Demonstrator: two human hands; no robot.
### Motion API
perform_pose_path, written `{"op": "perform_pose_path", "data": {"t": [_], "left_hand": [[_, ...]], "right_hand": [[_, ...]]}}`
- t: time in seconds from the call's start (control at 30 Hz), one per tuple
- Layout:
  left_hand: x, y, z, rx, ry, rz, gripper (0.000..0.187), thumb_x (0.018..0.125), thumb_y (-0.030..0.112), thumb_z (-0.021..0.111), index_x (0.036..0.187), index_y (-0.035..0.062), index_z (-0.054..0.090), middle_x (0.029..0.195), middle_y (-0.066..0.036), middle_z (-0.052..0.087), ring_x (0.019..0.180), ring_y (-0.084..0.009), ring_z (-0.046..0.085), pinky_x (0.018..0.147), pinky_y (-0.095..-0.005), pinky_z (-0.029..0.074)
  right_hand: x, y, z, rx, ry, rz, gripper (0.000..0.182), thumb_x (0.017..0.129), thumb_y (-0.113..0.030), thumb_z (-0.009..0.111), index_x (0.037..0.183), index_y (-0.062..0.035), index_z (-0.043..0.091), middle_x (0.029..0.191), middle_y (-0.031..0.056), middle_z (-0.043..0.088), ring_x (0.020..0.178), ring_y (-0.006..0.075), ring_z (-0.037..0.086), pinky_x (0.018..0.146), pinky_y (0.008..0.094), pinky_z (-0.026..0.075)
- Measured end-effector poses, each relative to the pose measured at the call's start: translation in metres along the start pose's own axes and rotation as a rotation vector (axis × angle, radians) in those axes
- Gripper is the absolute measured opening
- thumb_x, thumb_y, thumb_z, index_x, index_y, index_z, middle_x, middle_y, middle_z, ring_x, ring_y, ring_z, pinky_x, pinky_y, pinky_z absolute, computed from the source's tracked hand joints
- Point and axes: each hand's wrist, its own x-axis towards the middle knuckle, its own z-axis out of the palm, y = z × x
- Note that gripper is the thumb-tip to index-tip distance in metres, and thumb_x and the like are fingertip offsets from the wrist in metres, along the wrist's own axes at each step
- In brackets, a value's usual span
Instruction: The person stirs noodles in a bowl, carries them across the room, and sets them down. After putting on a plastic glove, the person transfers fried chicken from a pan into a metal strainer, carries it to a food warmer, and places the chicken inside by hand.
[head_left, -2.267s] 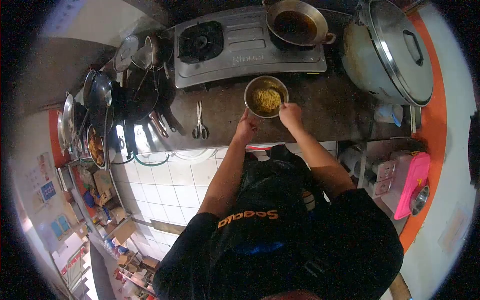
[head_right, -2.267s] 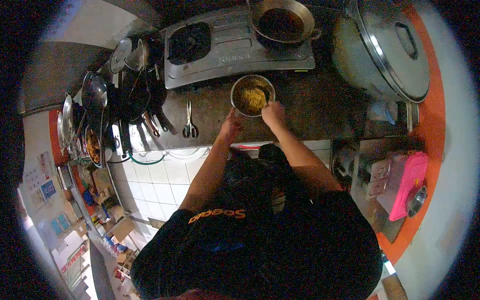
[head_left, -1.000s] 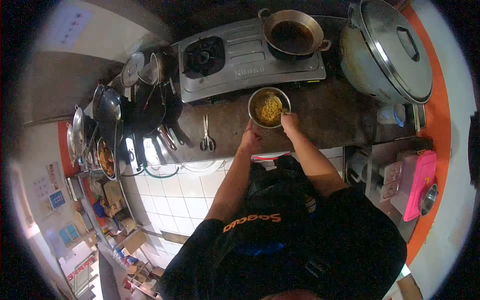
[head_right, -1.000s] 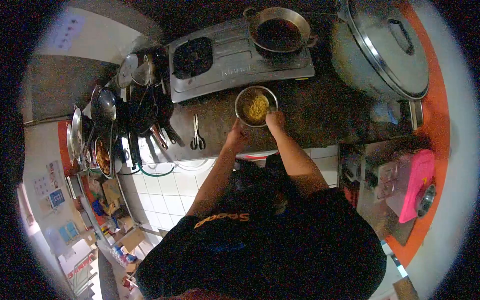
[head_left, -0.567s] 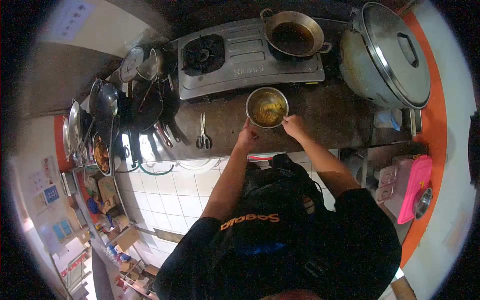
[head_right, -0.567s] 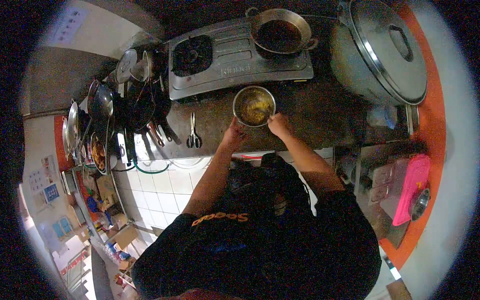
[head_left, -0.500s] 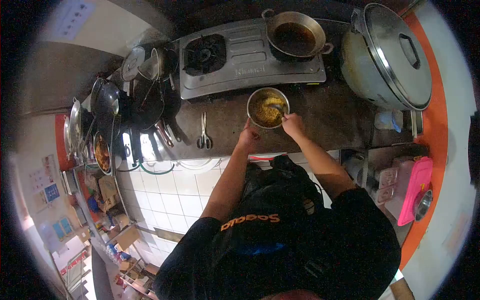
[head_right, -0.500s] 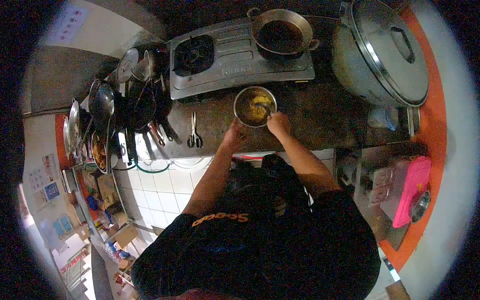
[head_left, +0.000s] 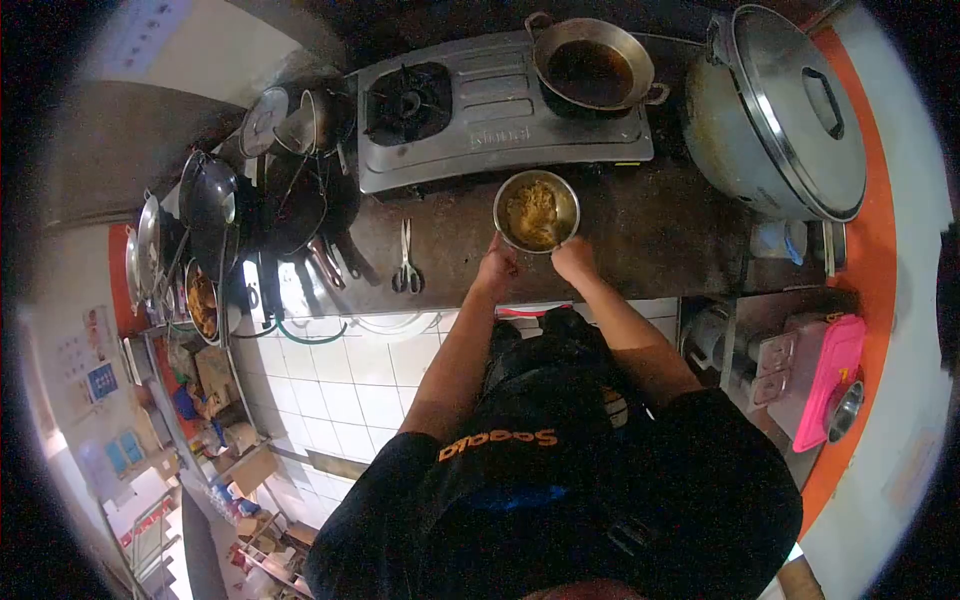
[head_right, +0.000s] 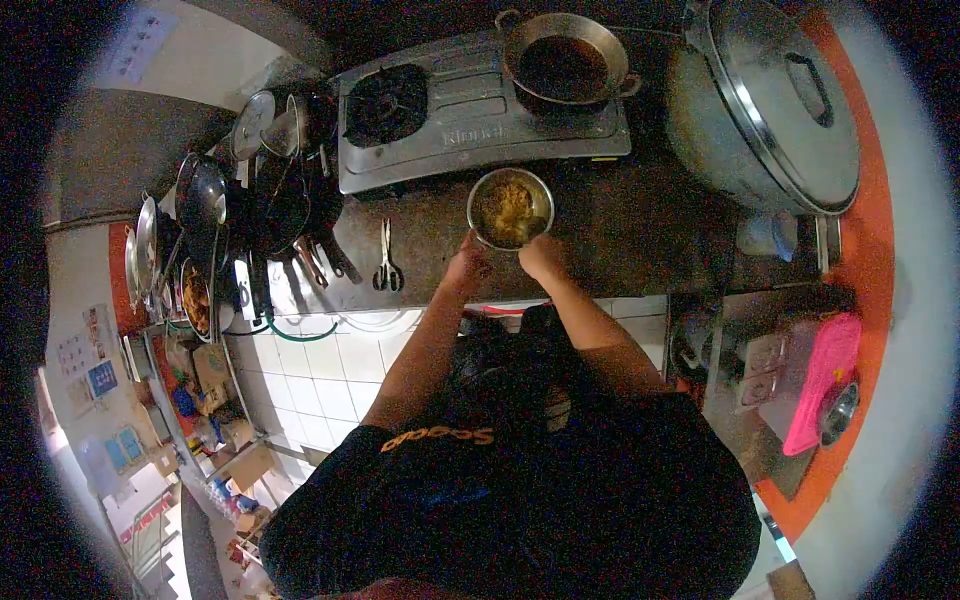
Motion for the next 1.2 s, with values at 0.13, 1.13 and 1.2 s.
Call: {"op": "perform_pose_path", "data": {"t": [0.13,1.13,1.2], "left_hand": [[0.012,-0.002,-0.008,0.002,-0.007,-0.007,0.075,0.075,-0.003,0.038,0.142,0.0200,0.013,0.101,-0.005,0.048,0.061,-0.0144,0.043,0.061,-0.0346,0.041],[0.010,0.002,-0.006,0.010,0.077,0.036,0.045,0.089,0.029,0.048,0.131,0.0149,0.039,0.071,-0.004,0.040,0.061,-0.0174,0.041,0.068,-0.0362,0.044],[0.012,0.001,-0.013,0.024,0.065,-0.066,0.056,0.084,0.014,0.043,0.138,0.0181,0.028,0.078,-0.004,0.043,0.063,-0.0169,0.042,0.066,-0.0360,0.042]], "right_hand": [[-0.010,-0.015,-0.031,0.439,-0.249,0.090,0.035,0.085,-0.026,0.054,0.110,-0.0014,0.058,0.103,0.0189,0.060,0.088,0.0310,0.059,0.074,0.0401,0.048],[0.005,0.017,-0.022,0.293,-0.087,-0.070,0.028,0.080,-0.024,0.057,0.090,0.0011,0.065,0.084,0.0201,0.064,0.080,0.0345,0.061,0.072,0.0413,0.047],[-0.009,0.023,-0.013,0.068,0.023,-0.293,0.028,0.081,-0.024,0.056,0.090,0.0017,0.064,0.088,0.0205,0.063,0.082,0.0338,0.060,0.075,0.0410,0.048]]}}
